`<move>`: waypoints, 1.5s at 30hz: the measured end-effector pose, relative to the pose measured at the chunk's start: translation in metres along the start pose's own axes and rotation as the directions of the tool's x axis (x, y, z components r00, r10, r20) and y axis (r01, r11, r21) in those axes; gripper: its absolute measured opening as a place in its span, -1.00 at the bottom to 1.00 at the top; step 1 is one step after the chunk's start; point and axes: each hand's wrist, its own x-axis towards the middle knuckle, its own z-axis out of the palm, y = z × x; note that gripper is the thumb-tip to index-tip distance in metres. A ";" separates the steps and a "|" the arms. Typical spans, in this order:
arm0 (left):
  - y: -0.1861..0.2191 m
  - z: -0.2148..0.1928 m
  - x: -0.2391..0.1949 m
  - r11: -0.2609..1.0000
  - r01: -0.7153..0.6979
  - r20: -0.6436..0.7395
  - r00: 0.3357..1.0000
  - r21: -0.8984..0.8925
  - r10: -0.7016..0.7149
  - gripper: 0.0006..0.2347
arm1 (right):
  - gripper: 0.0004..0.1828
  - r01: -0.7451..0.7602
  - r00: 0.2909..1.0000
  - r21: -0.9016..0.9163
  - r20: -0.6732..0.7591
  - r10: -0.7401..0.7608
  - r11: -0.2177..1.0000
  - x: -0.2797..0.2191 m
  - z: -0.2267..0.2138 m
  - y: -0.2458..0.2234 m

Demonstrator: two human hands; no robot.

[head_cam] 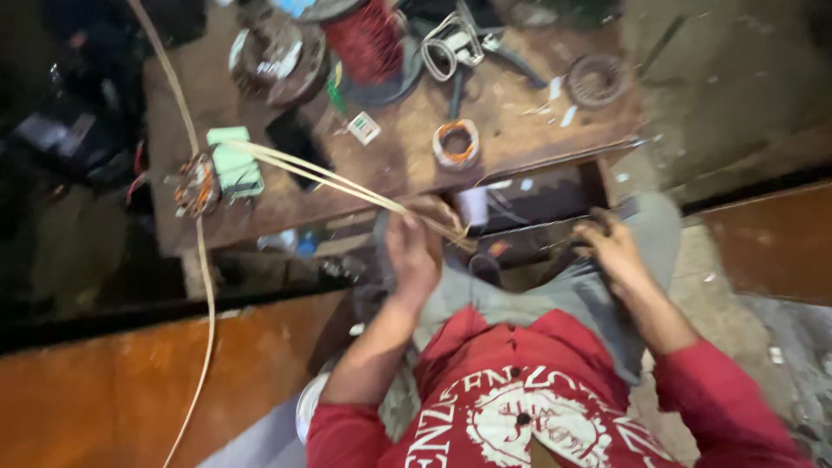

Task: The person sits on the floor and works on a small cylindrical electrical component, stripping and twisting wires, and using pliers to cut and adjust connections. The person handles multiple colored wires and a small white connector while assembling or repairing the component.

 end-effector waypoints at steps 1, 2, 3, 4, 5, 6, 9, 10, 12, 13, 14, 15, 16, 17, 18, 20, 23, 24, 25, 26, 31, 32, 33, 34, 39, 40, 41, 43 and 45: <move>0.010 -0.006 0.009 0.993 -0.052 -0.068 0.997 -0.103 0.045 -0.71 | -0.18 0.005 1.000 0.003 -0.001 -0.005 1.000 0.012 0.012 0.026; 0.018 -0.010 0.016 0.987 -0.064 -0.116 0.992 -0.146 0.048 -0.73 | 0.03 0.014 1.000 0.002 0.000 -0.014 1.000 0.023 0.025 0.048; 0.028 -0.013 0.021 0.979 -0.081 -0.164 0.985 -0.187 0.050 -0.74 | 0.02 -0.032 0.999 0.065 -0.012 0.033 0.997 0.028 0.029 0.066; 0.036 -0.015 0.028 0.967 -0.104 -0.203 0.978 -0.233 0.056 -0.75 | 0.02 -0.068 0.997 0.128 -0.026 0.072 0.989 0.035 0.028 0.076; 0.045 -0.015 0.030 0.957 -0.096 -0.214 0.976 -0.272 0.037 -0.76 | 0.01 -0.103 0.993 0.190 -0.038 0.112 0.976 0.040 0.030 0.084; 0.050 -0.013 0.034 0.943 -0.084 -0.215 0.976 -0.322 0.014 -0.77 | -0.02 -0.047 0.996 0.232 -0.058 0.062 0.972 0.047 0.031 0.088; 0.056 -0.006 0.047 0.893 -0.069 -0.164 0.987 -0.444 -0.005 -0.79 | -0.12 0.163 0.984 0.292 -0.111 -0.136 0.943 0.071 0.035 0.087; 0.057 -0.004 0.045 0.875 -0.061 -0.141 0.990 -0.480 -0.008 -0.79 | -0.16 0.254 0.966 0.274 -0.117 -0.230 0.928 0.076 0.044 0.085; 0.059 0.003 0.043 0.876 -0.048 -0.068 0.998 -0.481 0.018 -0.78 | -0.24 0.351 0.934 0.049 -0.084 -0.346 0.935 0.071 0.057 0.067; 0.062 0.008 0.045 0.877 -0.046 -0.027 0.999 -0.478 0.038 -0.77 | -0.27 0.395 0.914 -0.132 -0.041 -0.404 0.909 0.065 0.064 0.048; 0.065 0.011 0.047 0.889 -0.036 -0.004 0.999 -0.456 0.038 -0.77 | -0.30 0.471 0.873 -0.287 0.020 -0.487 0.834 0.050 0.071 0.028; 0.069 0.015 0.045 0.901 -0.026 0.017 0.999 -0.433 0.037 -0.77 | -0.32 0.555 0.815 -0.393 0.081 -0.574 0.733 0.032 0.077 0.006; 0.070 0.019 0.040 0.910 -0.014 0.036 0.999 -0.413 0.031 -0.77 | -0.35 0.629 0.749 -0.456 0.139 -0.648 0.629 0.008 0.079 -0.017; 0.071 0.022 0.038 0.914 0.020 0.074 0.997 -0.405 0.011 -0.77 | -0.37 0.692 0.683 -0.490 0.206 -0.701 0.530 -0.015 0.082 -0.040; 0.069 0.027 0.034 0.916 0.045 0.104 0.995 -0.398 -0.003 -0.77 | -0.39 0.743 0.625 -0.501 0.279 -0.729 0.445 -0.035 0.087 -0.063; 0.064 0.035 0.025 0.910 0.122 0.158 0.985 -0.395 -0.064 -0.76 | -0.35 0.769 0.635 -0.439 0.438 -0.637 0.465 -0.066 0.102 -0.099; 0.057 0.045 0.024 0.889 0.224 0.235 0.962 -0.399 -0.137 -0.75 | -0.39 0.728 0.661 -0.387 0.615 -0.430 0.566 -0.091 0.119 -0.123; 0.057 0.047 0.029 0.892 0.216 0.260 0.959 -0.398 -0.116 -0.75 | -0.54 0.743 0.649 -0.409 0.634 -0.420 0.530 -0.094 0.125 -0.124; 0.056 0.046 0.035 0.926 0.186 0.276 0.957 -0.329 -0.094 -0.76 | -0.69 0.757 0.637 -0.429 0.652 -0.411 0.493 -0.092 0.128 -0.124; 0.056 0.044 0.038 0.954 0.155 0.287 0.955 -0.258 -0.077 -0.75 | -0.73 0.725 0.674 -0.435 0.607 -0.421 0.535 -0.089 0.129 -0.122; 0.036 0.044 0.021 0.841 -0.135 0.373 0.924 0.524 -0.085 -0.39 | -0.77 0.524 0.833 -0.293 0.374 -0.409 0.800 -0.074 0.119 -0.107; 0.032 0.046 0.013 0.822 -0.093 0.327 0.938 0.561 -0.117 -0.47 | -0.77 0.541 0.830 -0.323 0.357 -0.430 0.776 -0.068 0.122 -0.110; 0.027 0.047 0.005 0.802 -0.051 0.281 0.948 0.595 -0.149 -0.54 | -0.77 0.556 0.826 -0.354 0.340 -0.450 0.752 -0.063 0.128 -0.114; 0.023 0.044 -0.002 0.782 0.077 0.144 0.967 0.618 -0.209 -0.63 | -0.77 0.555 0.830 -0.388 0.317 -0.459 0.736 -0.061 0.135 -0.115; 0.018 0.011 -0.022 0.624 0.051 -0.032 0.999 0.780 -0.042 -0.81 | -0.78 0.674 0.713 -0.241 0.456 -0.532 0.698 -0.055 0.164 -0.126; 0.020 0.002 -0.019 0.622 0.016 -0.006 1.000 0.783 -0.018 -0.81 | -0.79 0.695 0.699 -0.235 0.441 -0.562 0.680 -0.051 0.167 -0.133; 0.024 -0.005 -0.015 0.621 -0.019 0.020 1.000 0.784 0.006 -0.82 | -0.78 0.664 0.731 -0.233 0.400 -0.552 0.710 -0.047 0.167 -0.142; 0.035 -0.019 -0.005 0.766 0.141 -0.146 0.987 0.627 -0.062 -0.80 | -0.76 0.609 0.778 -0.201 0.337 -0.530 0.767 -0.038 0.167 -0.168; 0.049 -0.038 0.006 0.767 0.189 -0.241 0.969 0.614 -0.046 -0.79 | -0.81 0.703 0.710 -0.264 0.293 -0.640 0.660 -0.022 0.165 -0.198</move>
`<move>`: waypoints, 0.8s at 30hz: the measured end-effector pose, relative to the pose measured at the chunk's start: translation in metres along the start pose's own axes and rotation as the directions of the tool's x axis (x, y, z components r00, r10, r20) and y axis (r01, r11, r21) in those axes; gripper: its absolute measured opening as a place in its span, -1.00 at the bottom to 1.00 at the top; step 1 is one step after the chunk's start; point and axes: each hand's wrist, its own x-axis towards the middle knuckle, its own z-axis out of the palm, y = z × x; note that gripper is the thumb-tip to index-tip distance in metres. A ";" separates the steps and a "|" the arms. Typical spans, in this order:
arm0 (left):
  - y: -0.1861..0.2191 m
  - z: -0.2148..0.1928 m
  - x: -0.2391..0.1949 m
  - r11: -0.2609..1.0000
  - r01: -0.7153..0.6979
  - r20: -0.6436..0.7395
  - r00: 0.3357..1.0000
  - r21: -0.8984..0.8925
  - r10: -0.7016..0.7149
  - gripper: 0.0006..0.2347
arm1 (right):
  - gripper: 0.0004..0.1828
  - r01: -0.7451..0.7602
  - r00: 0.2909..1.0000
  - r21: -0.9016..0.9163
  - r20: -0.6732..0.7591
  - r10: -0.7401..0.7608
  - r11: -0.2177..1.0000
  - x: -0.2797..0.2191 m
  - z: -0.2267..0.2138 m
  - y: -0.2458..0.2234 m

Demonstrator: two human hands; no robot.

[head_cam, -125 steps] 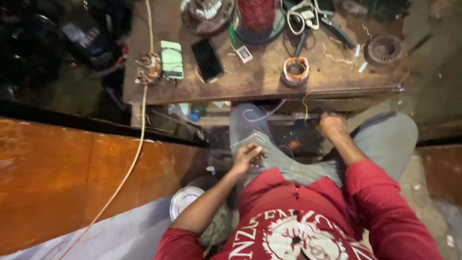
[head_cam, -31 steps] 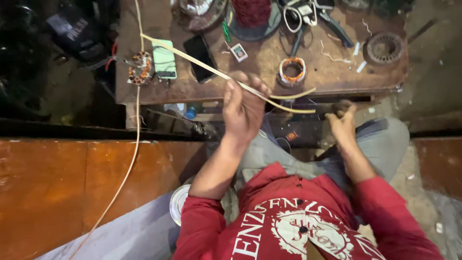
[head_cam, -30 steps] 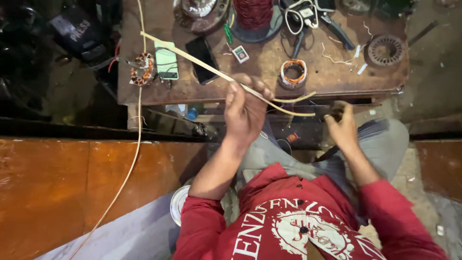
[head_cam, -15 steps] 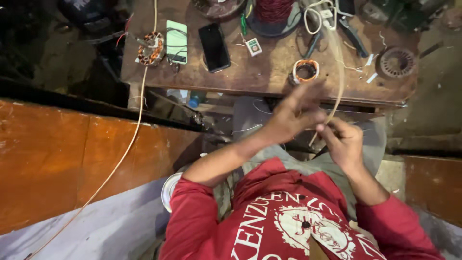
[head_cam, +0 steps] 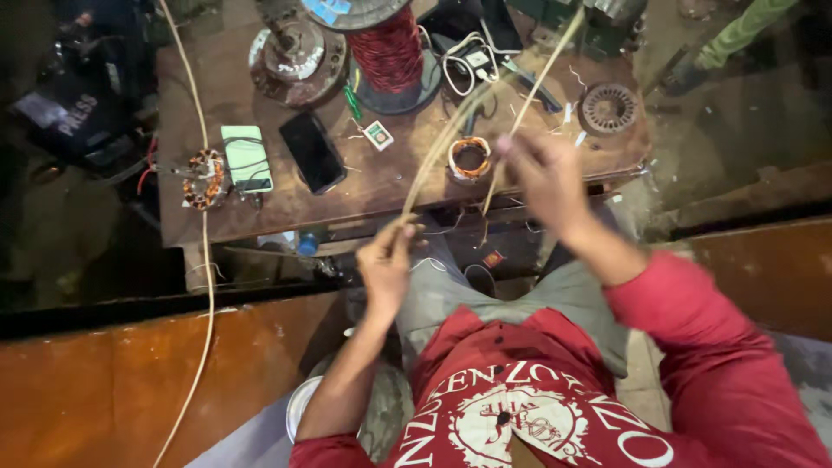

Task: The person sits on the floor and works on a small cylindrical electrical component, stripping and twisting wires, and using pliers to cut and adjust connections. The person handles multiple colored wires and a small white connector while assembling or repairing the component.

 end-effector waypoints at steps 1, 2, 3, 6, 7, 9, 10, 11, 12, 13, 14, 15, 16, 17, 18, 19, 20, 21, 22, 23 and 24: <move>0.001 -0.009 0.010 1.000 0.024 -0.057 0.998 -0.004 -0.024 -0.79 | -0.83 -0.004 0.999 0.072 -0.040 0.007 0.997 0.016 -0.007 -0.004; 0.001 -0.017 0.019 0.999 0.026 -0.045 0.999 0.039 -0.024 -0.78 | -0.82 -0.005 0.997 0.145 -0.080 0.017 0.989 0.030 -0.014 -0.007; 0.001 -0.022 0.029 0.996 0.030 -0.037 0.999 0.080 -0.027 -0.77 | -0.81 0.012 0.998 0.184 -0.069 0.000 0.983 0.044 -0.020 -0.008; -0.007 -0.021 0.056 1.000 -0.002 0.029 1.000 0.022 0.001 -0.77 | -0.81 -0.006 1.000 0.415 -0.024 0.017 0.910 0.067 -0.020 -0.003; -0.011 -0.016 0.060 1.000 0.005 0.060 0.998 0.006 -0.006 -0.76 | -0.80 -0.034 0.999 0.505 0.002 0.037 0.862 0.069 -0.015 0.002; -0.022 -0.002 0.064 0.989 0.102 0.161 0.983 -0.108 -0.084 -0.73 | -0.81 -0.164 0.985 0.479 0.128 0.116 0.863 0.062 0.005 0.015; -0.028 0.002 0.064 0.960 0.192 0.236 0.961 -0.202 -0.143 -0.71 | -0.81 -0.229 0.969 0.459 0.192 0.156 0.859 0.057 0.019 0.024; -0.034 0.006 0.063 0.915 0.294 0.318 0.926 -0.277 -0.201 -0.70 | -0.82 -0.297 0.948 0.458 0.249 0.200 0.838 0.050 0.031 0.033; -0.039 0.007 0.063 0.853 0.394 0.402 0.882 -0.342 -0.246 -0.69 | -0.82 -0.363 0.921 0.452 0.305 0.241 0.815 0.044 0.041 0.042; -0.044 0.007 0.062 0.818 0.448 0.446 0.853 -0.362 -0.270 -0.69 | -0.81 -0.431 0.890 0.440 0.351 0.290 0.788 0.036 0.049 0.052; -0.048 0.007 0.061 0.779 0.500 0.490 0.822 -0.379 -0.289 -0.69 | -0.82 -0.445 0.881 0.419 0.362 0.303 0.792 0.032 0.056 0.060; -0.050 0.007 0.062 0.738 0.549 0.538 0.788 -0.393 -0.300 -0.69 | -0.82 -0.453 0.875 0.398 0.368 0.314 0.797 0.030 0.061 0.068; -0.051 0.005 0.060 0.719 0.584 0.563 0.761 -0.378 -0.322 -0.69 | -0.82 -0.462 0.869 0.377 0.373 0.325 0.803 0.027 0.065 0.074; -0.052 0.003 0.059 0.701 0.614 0.587 0.735 -0.362 -0.340 -0.68 | -0.82 -0.459 0.873 0.372 0.360 0.330 0.807 0.027 0.069 0.078; -0.051 0.000 0.058 0.682 0.644 0.610 0.707 -0.346 -0.358 -0.68 | -0.82 -0.456 0.876 0.366 0.348 0.335 0.812 0.027 0.072 0.081; -0.050 -0.002 0.057 0.675 0.656 0.626 0.692 -0.337 -0.360 -0.67 | -0.82 -0.451 0.880 0.361 0.332 0.339 0.816 0.026 0.074 0.083; -0.049 -0.004 0.055 0.668 0.668 0.642 0.676 -0.328 -0.361 -0.66 | -0.83 -0.435 0.888 0.367 0.327 0.323 0.822 0.026 0.076 0.084; -0.048 -0.005 0.054 0.661 0.680 0.661 0.658 -0.316 -0.361 -0.65 | -0.83 -0.417 0.897 0.373 0.317 0.308 0.829 0.025 0.078 0.083; -0.048 -0.006 0.054 0.659 0.683 0.644 0.664 -0.315 -0.380 -0.64 | -0.84 -0.398 0.906 0.379 0.307 0.292 0.835 0.023 0.081 0.083; -0.047 -0.005 0.054 0.654 0.689 0.634 0.664 -0.313 -0.396 -0.64 | -0.83 -0.405 0.902 0.368 0.308 0.301 0.837 0.021 0.081 0.082; -0.047 -0.005 0.054 0.649 0.695 0.623 0.664 -0.310 -0.413 -0.64 | -0.82 -0.412 0.899 0.358 0.309 0.310 0.838 0.018 0.083 0.081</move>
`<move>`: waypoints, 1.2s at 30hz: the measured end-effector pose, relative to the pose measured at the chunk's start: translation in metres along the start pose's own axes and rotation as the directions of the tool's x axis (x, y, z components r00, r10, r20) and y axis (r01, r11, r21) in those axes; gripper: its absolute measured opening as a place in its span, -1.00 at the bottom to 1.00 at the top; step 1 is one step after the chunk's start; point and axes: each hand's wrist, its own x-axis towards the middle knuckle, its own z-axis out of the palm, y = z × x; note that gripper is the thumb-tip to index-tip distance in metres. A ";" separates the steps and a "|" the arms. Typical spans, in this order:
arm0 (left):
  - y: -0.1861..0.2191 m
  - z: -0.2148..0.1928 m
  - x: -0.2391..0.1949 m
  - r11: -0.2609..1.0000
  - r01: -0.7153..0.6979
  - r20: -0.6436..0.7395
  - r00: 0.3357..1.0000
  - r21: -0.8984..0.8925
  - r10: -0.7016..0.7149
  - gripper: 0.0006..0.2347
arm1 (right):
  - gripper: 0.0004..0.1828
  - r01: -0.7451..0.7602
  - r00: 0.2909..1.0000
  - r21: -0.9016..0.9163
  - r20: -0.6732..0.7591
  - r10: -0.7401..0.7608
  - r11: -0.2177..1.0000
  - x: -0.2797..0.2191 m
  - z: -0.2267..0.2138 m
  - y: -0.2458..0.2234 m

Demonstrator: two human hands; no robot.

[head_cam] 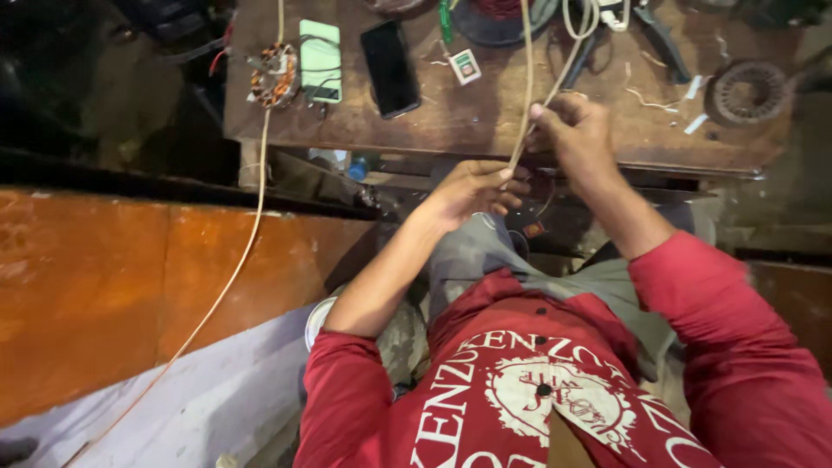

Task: The person sits on the floor and works on a small cylindrical electrical component, stripping and twisting wires, and using pliers to cut and adjust connections. The person handles multiple colored wires and a small white connector while assembling or repairing the component.

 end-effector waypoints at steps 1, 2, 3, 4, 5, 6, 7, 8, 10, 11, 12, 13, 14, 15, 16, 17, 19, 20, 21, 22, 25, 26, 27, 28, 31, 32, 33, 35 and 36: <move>0.000 0.001 0.000 1.000 0.008 -0.010 1.000 0.023 -0.007 -0.64 | -0.80 0.000 1.000 -0.014 -0.016 -0.001 1.000 -0.002 0.001 0.000; -0.001 0.001 -0.003 0.999 0.015 -0.019 1.000 0.047 -0.014 -0.64 | -0.79 0.007 1.000 -0.025 0.018 -0.007 1.000 -0.003 0.000 0.000; -0.001 0.002 -0.005 0.997 0.023 -0.028 0.999 0.071 -0.021 -0.64 | -0.77 0.014 0.999 -0.035 0.050 -0.012 0.999 -0.002 -0.004 -0.001; -0.002 0.002 -0.006 0.996 -0.012 -0.025 1.000 0.086 0.014 -0.65 | -0.74 0.020 0.996 -0.045 0.082 -0.016 0.999 -0.002 -0.010 -0.002; -0.001 0.001 -0.009 0.993 -0.050 -0.026 0.998 0.103 0.053 -0.66 | -0.72 0.072 0.997 -0.114 0.038 -0.069 0.991 0.002 -0.019 -0.005; -0.001 0.000 -0.012 0.989 -0.087 -0.027 0.995 0.120 0.091 -0.66 | -0.69 0.120 0.992 -0.185 -0.003 -0.122 0.975 0.011 -0.033 -0.009; 0.000 -0.002 -0.016 0.980 -0.111 -0.052 0.991 0.164 0.121 -0.68 | -0.67 0.167 0.983 -0.254 -0.032 -0.180 0.953 0.023 -0.047 -0.014; 0.000 -0.003 -0.019 0.969 -0.135 -0.075 0.985 0.208 0.153 -0.69 | -0.61 0.195 0.944 -0.459 -0.152 -0.293 0.867 0.036 -0.064 -0.019; -0.001 -0.003 -0.023 0.953 -0.171 -0.110 0.973 0.252 0.204 -0.70 | -0.41 0.113 0.862 -0.780 -0.232 -0.451 0.616 0.060 -0.095 -0.026; 0.000 -0.003 -0.024 0.950 -0.185 -0.126 0.967 0.251 0.221 -0.70 | -0.26 0.039 0.850 -0.883 -0.217 -0.481 0.468 0.073 -0.103 -0.026; 0.001 -0.002 -0.025 0.948 -0.198 -0.141 0.961 0.250 0.238 -0.70 | -0.10 -0.042 0.839 -0.951 -0.200 -0.507 0.305 0.084 -0.110 -0.024; 0.001 -0.002 -0.024 0.945 -0.206 -0.142 0.959 0.255 0.247 -0.71 | -0.01 -0.108 0.873 -0.936 -0.250 -0.418 0.334 0.094 -0.112 -0.019; 0.000 -0.001 -0.023 0.942 -0.213 -0.143 0.956 0.259 0.256 -0.71 | 0.08 -0.174 0.898 -0.918 -0.297 -0.325 0.356 0.103 -0.111 -0.012; -0.002 -0.001 -0.023 0.941 -0.217 -0.148 0.954 0.261 0.261 -0.72 | 0.17 -0.243 0.914 -0.896 -0.340 -0.222 0.372 0.110 -0.111 -0.004; -0.005 0.000 -0.022 0.946 -0.217 -0.149 0.955 0.240 0.257 -0.72 | 0.10 -0.223 0.919 -0.901 -0.321 -0.227 0.372 0.117 -0.111 0.003; -0.007 0.001 -0.022 0.951 -0.219 -0.152 0.955 0.218 0.255 -0.72 | 0.04 -0.201 0.926 -0.907 -0.299 -0.231 0.371 0.124 -0.108 0.010; -0.011 0.002 -0.025 0.953 -0.232 -0.151 0.953 0.197 0.263 -0.72 | -0.13 -0.167 0.938 -0.928 -0.253 -0.235 0.332 0.136 -0.102 0.020; -0.012 0.003 -0.027 0.950 -0.243 -0.147 0.951 0.196 0.274 -0.71 | -0.23 -0.157 0.945 -0.943 -0.230 -0.234 0.293 0.141 -0.100 0.022; -0.011 0.003 -0.029 0.947 -0.255 -0.142 0.948 0.194 0.285 -0.71 | -0.32 -0.146 0.950 -0.957 -0.206 -0.233 0.250 0.146 -0.099 0.021; -0.009 0.002 -0.031 0.944 -0.265 -0.144 0.944 0.196 0.295 -0.71 | -0.15 -0.177 0.945 -0.947 -0.239 -0.222 0.268 0.150 -0.098 0.018; -0.016 -0.003 -0.037 0.945 -0.269 -0.169 0.939 0.186 0.300 -0.70 | 0.34 -0.275 0.939 -0.919 -0.320 -0.128 0.283 0.144 -0.091 0.013; -0.018 -0.006 -0.036 0.946 -0.262 -0.176 0.939 0.193 0.296 -0.70 | 0.46 -0.308 0.937 -0.911 -0.341 -0.079 0.274 0.140 -0.088 0.010; -0.018 -0.008 -0.035 0.945 -0.255 -0.177 0.940 0.204 0.291 -0.70 | 0.59 -0.345 0.930 -0.900 -0.367 -0.036 0.267 0.137 -0.084 0.007; -0.021 -0.008 -0.033 0.944 -0.263 -0.167 0.940 0.200 0.297 -0.70 | 0.62 -0.375 0.923 -0.896 -0.385 0.004 0.240 0.133 -0.078 0.004; -0.022 -0.006 -0.025 0.936 -0.288 -0.127 0.940 0.200 0.316 -0.71 | 0.68 -0.437 0.900 -0.879 -0.429 0.083 0.190 0.131 -0.068 -0.009; -0.023 -0.004 -0.023 0.936 -0.294 -0.117 0.940 0.196 0.320 -0.70 | 0.68 -0.439 0.899 -0.879 -0.428 0.098 0.187 0.132 -0.068 -0.014; -0.023 -0.002 -0.023 0.934 -0.299 -0.109 0.940 0.193 0.323 -0.70 | 0.68 -0.440 0.898 -0.879 -0.426 0.112 0.186 0.134 -0.069 -0.017; -0.022 -0.001 -0.025 0.932 -0.316 -0.101 0.936 0.177 0.337 -0.70 | 0.72 -0.427 0.901 -0.892 -0.406 0.155 0.145 0.138 -0.080 -0.023; -0.021 -0.002 -0.026 0.931 -0.325 -0.098 0.934 0.167 0.344 -0.70 | 0.73 -0.419 0.901 -0.900 -0.396 0.177 0.123 0.141 -0.088 -0.027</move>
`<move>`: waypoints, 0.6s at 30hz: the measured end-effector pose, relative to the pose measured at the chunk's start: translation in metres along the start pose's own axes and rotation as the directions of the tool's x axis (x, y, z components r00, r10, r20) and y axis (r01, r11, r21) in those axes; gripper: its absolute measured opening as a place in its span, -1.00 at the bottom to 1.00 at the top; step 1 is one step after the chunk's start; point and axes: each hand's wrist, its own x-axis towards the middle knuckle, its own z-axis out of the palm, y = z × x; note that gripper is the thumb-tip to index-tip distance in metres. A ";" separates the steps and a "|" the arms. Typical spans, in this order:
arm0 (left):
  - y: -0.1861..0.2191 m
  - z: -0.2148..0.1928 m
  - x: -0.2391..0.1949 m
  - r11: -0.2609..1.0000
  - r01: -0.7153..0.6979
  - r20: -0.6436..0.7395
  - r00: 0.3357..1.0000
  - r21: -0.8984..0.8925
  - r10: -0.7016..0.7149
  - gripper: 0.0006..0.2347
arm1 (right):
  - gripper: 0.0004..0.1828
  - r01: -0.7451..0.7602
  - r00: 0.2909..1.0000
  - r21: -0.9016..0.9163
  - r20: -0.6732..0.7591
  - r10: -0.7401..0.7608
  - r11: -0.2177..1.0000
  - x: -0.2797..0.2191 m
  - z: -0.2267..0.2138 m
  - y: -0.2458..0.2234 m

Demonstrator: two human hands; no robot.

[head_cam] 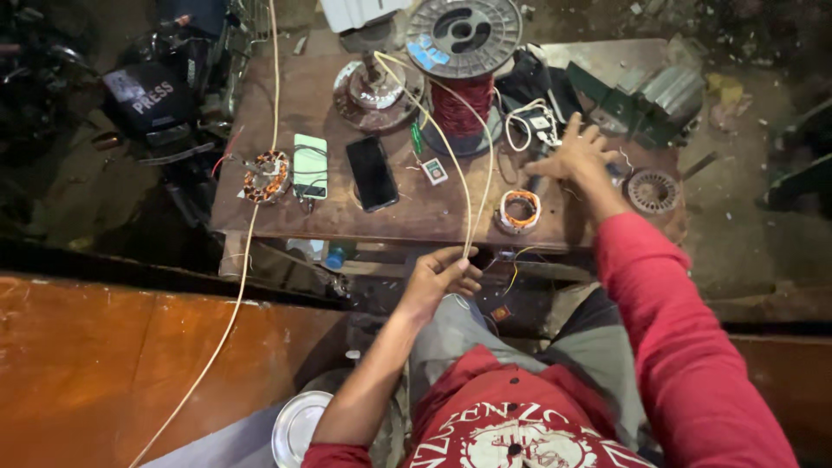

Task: The person sits on the floor and works on a small cylindrical electrical component, stripping and twisting wires, and using pliers to cut and adjust connections. The person handles multiple colored wires and a small white connector while assembling or repairing the component.

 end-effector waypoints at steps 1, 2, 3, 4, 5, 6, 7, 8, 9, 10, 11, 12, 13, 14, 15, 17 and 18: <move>0.000 -0.001 -0.002 1.000 -0.001 -0.002 1.000 -0.006 0.001 -0.70 | 0.71 0.024 1.000 -0.028 0.020 -0.023 0.999 0.005 -0.004 0.008; 0.001 -0.003 -0.001 1.000 -0.002 -0.004 1.000 -0.011 0.002 -0.70 | 0.69 0.048 0.998 -0.056 0.040 -0.046 0.997 0.012 -0.010 0.016; 0.000 -0.005 -0.003 1.000 0.007 -0.005 1.000 -0.017 -0.007 -0.70 | 0.67 0.065 0.996 -0.081 0.067 -0.060 0.995 0.014 -0.014 0.028; 0.000 -0.005 -0.004 1.000 0.005 -0.017 1.000 -0.010 -0.005 -0.70 | 0.65 0.126 0.988 -0.057 0.100 -0.120 0.990 0.017 -0.021 0.040; 0.001 -0.006 -0.002 1.000 0.006 -0.021 1.000 0.003 -0.006 -0.71 | 0.63 0.178 0.977 -0.026 0.127 -0.174 0.984 0.017 -0.031 0.054; 0.003 -0.005 -0.002 1.000 0.007 -0.024 1.000 0.015 -0.007 -0.71 | 0.61 0.229 0.962 0.008 0.152 -0.227 0.973 0.014 -0.037 0.063; 0.005 -0.003 0.000 1.000 0.009 -0.018 1.000 0.015 -0.009 -0.70 | 0.52 0.183 0.951 0.178 0.218 -0.220 0.967 0.008 -0.043 0.073; 0.008 -0.002 0.001 1.000 0.011 -0.012 1.000 0.015 -0.011 -0.70 | 0.44 0.121 0.933 0.340 0.282 -0.224 0.933 -0.002 -0.053 0.090; 0.011 0.000 0.000 1.000 0.011 -0.009 1.000 0.013 -0.011 -0.70 | 0.37 0.049 0.909 0.486 0.341 -0.241 0.872 -0.015 -0.062 0.106; 0.016 0.002 0.000 0.999 -0.002 -0.009 1.000 0.043 0.002 -0.70 | 0.28 -0.047 0.903 0.594 0.369 -0.221 0.803 -0.030 -0.065 0.118; 0.020 0.004 -0.001 0.997 -0.013 -0.011 1.000 0.071 0.014 -0.71 | 0.19 -0.145 0.893 0.684 0.401 -0.203 0.715 -0.046 -0.066 0.131; 0.026 0.005 -0.002 0.995 -0.024 -0.011 1.000 0.098 0.025 -0.71 | 0.11 -0.107 0.911 0.751 0.336 -0.238 0.652 -0.065 -0.064 0.145; 0.033 0.006 -0.001 0.990 -0.022 0.008 1.000 0.142 0.021 -0.71 | 0.03 -0.063 0.921 0.806 0.274 -0.277 0.589 -0.082 -0.060 0.154; 0.040 0.005 0.001 0.983 -0.020 0.028 0.999 0.184 0.015 -0.71 | -0.02 -0.091 0.876 0.940 0.232 -0.422 0.328 -0.102 -0.052 0.164; 0.046 0.004 -0.003 0.974 -0.011 0.035 0.999 0.227 0.003 -0.70 | -0.06 -0.163 0.822 0.986 0.160 -0.547 0.043 -0.126 -0.038 0.174; 0.056 0.000 -0.005 0.940 -0.021 0.098 0.995 0.341 -0.013 -0.72 | -0.21 -0.114 0.814 0.987 0.027 -0.581 -0.115 -0.170 -0.003 0.185; 0.059 -0.002 -0.007 0.917 -0.028 0.128 0.991 0.397 -0.025 -0.73 | -0.20 -0.112 0.792 0.981 -0.008 -0.610 -0.159 -0.188 0.019 0.182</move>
